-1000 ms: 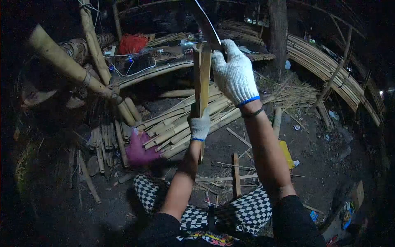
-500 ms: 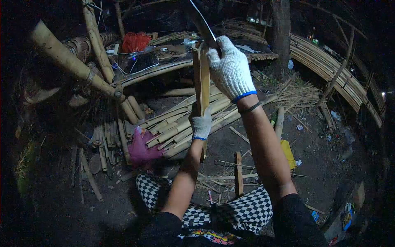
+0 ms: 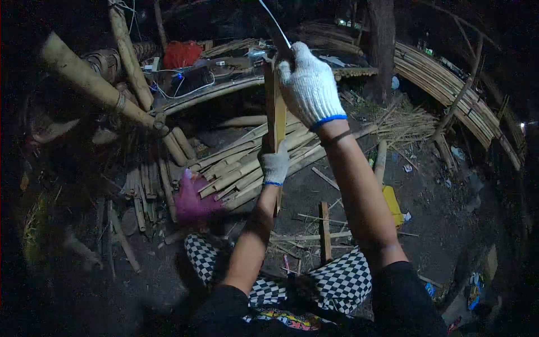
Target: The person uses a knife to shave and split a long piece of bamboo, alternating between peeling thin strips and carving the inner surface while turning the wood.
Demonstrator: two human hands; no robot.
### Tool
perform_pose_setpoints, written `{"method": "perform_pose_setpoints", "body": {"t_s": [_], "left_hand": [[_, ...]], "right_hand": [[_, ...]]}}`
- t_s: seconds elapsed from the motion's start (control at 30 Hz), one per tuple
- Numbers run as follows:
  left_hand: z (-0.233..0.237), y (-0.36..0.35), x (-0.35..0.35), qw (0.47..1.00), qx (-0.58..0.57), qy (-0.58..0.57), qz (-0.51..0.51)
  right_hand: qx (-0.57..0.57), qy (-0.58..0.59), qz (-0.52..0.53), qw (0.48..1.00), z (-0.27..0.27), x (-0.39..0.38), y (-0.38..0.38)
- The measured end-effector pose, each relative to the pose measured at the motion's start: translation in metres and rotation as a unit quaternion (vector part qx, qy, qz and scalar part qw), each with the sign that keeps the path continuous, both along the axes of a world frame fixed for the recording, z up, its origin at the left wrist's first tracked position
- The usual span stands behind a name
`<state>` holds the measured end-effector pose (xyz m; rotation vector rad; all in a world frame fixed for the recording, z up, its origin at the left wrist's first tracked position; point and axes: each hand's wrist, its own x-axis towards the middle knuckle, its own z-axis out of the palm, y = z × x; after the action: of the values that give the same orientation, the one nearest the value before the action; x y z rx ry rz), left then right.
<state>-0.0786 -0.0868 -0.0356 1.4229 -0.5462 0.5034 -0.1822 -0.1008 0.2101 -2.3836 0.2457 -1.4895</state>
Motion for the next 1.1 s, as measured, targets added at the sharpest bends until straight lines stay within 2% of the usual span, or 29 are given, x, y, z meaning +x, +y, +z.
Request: {"method": "perform_pose_setpoints", "body": {"t_s": [0.07, 0.2, 0.23, 0.27, 0.3, 0.37, 0.4, 0.43, 0.47, 0.5, 0.53, 0.57, 0.6, 0.63, 0.67, 0.7, 0.73, 0.77, 0.8, 0.83, 0.87, 0.9, 0.97, 1.0, 1.07, 1.1], "left_hand": [[0.017, 0.009, -0.013, 1.000, 0.009, -0.013, -0.004], [0.037, 0.010, -0.013, 1.000, 0.008, 0.001, -0.011], [0.054, 0.016, -0.020, 0.999, 0.012, 0.020, -0.027], [0.069, 0.023, -0.028, 0.998, 0.015, 0.037, -0.042], [0.077, 0.027, -0.030, 0.999, 0.017, -0.032, -0.028], [0.029, 0.010, -0.008, 0.999, 0.023, -0.016, -0.031], [0.001, 0.002, -0.001, 0.997, 0.070, 0.012, -0.013], [-0.026, -0.006, 0.007, 0.992, 0.119, 0.038, 0.003], [-0.028, -0.014, 0.016, 0.994, 0.110, 0.024, 0.004], [-0.028, -0.020, 0.022, 0.995, 0.074, 0.059, -0.018], [-0.020, -0.015, 0.014, 0.999, 0.045, 0.024, -0.008], [-0.016, -0.011, 0.008, 1.000, 0.017, -0.011, 0.002], [0.023, -0.003, -0.007, 1.000, 0.016, -0.012, -0.003], [0.060, 0.009, -0.025, 0.997, 0.076, 0.013, -0.020], [0.072, 0.016, -0.032, 0.989, 0.137, 0.045, -0.036], [0.057, 0.012, -0.023, 0.988, 0.143, 0.055, -0.034], [0.039, 0.008, -0.011, 0.976, 0.214, -0.037, -0.001], [0.020, 0.011, -0.014, 0.976, 0.212, 0.031, -0.045], [0.001, 0.014, -0.017, 0.969, 0.209, 0.102, -0.083], [-0.017, 0.017, -0.020, 0.956, 0.207, 0.172, -0.114], [-0.075, 0.008, 0.002, 0.975, 0.219, -0.031, -0.024], [-0.069, 0.005, 0.002, 0.981, 0.189, -0.046, -0.023], [-0.063, -0.002, 0.003, 0.988, 0.132, -0.077, -0.020], [-0.053, -0.002, -0.008, 0.991, 0.096, 0.061, -0.072], [-0.023, 0.001, -0.026, 0.995, 0.069, 0.057, -0.053], [0.002, -0.001, -0.029, 0.998, 0.036, 0.038, -0.032]], "right_hand": [[-0.007, 0.040, -0.018, 0.999, 0.004, -0.003, 0.000], [-0.170, -0.072, 0.015, 0.983, 0.039, -0.017, -0.005], [-0.076, 0.018, 0.020, 0.997, 0.062, -0.042, 0.017], [-0.188, 0.059, -0.035, 0.980, 0.057, -0.040, 0.013], [-0.300, 0.082, -0.087, 0.946, 0.052, -0.038, 0.009], [-0.194, 0.002, -0.081, 0.978, 0.006, -0.004, 0.002], [-0.044, 0.026, -0.027, 0.998, -0.014, 0.016, -0.004], [-0.021, -0.007, -0.007, 1.000, -0.015, 0.020, -0.006], [-0.030, -0.021, -0.009, 0.999, -0.001, 0.019, -0.011], [-0.060, -0.008, 0.015, 0.998, 0.012, 0.015, -0.017], [-0.077, 0.022, 0.039, 0.996, 0.017, 0.004, -0.007], [-0.111, 0.004, 0.017, 0.994, 0.023, -0.008, -0.003], [-0.150, -0.075, 0.015, 0.986, 0.038, -0.013, 0.001], [-0.185, -0.090, -0.027, 0.978, 0.050, -0.023, 0.000], [-0.217, -0.099, -0.064, 0.969, 0.071, -0.041, 0.012], [-0.149, -0.065, -0.002, 0.987, 0.063, -0.040, 0.011], [-0.072, -0.037, 0.056, 0.995, 0.055, -0.038, 0.010], [0.007, -0.014, 0.103, 0.995, 0.048, -0.037, 0.009], [-0.135, -0.059, 0.001, 0.989, -0.013, 0.010, -0.014], [-0.039, 0.052, -0.028, 0.998, -0.045, 0.019, -0.020], [0.001, 0.080, -0.052, 0.995, -0.043, 0.016, -0.021], [0.012, 0.087, 0.006, 0.996, -0.031, 0.005, -0.029], [-0.007, 0.110, -0.010, 0.994, -0.024, -0.012, -0.020], [-0.003, 0.114, -0.016, 0.993, -0.025, -0.016, -0.017], [-0.041, 0.097, -0.036, 0.994, -0.008, -0.026, -0.011], [-0.059, 0.046, -0.005, 0.997, 0.009, -0.036, -0.008]]}}
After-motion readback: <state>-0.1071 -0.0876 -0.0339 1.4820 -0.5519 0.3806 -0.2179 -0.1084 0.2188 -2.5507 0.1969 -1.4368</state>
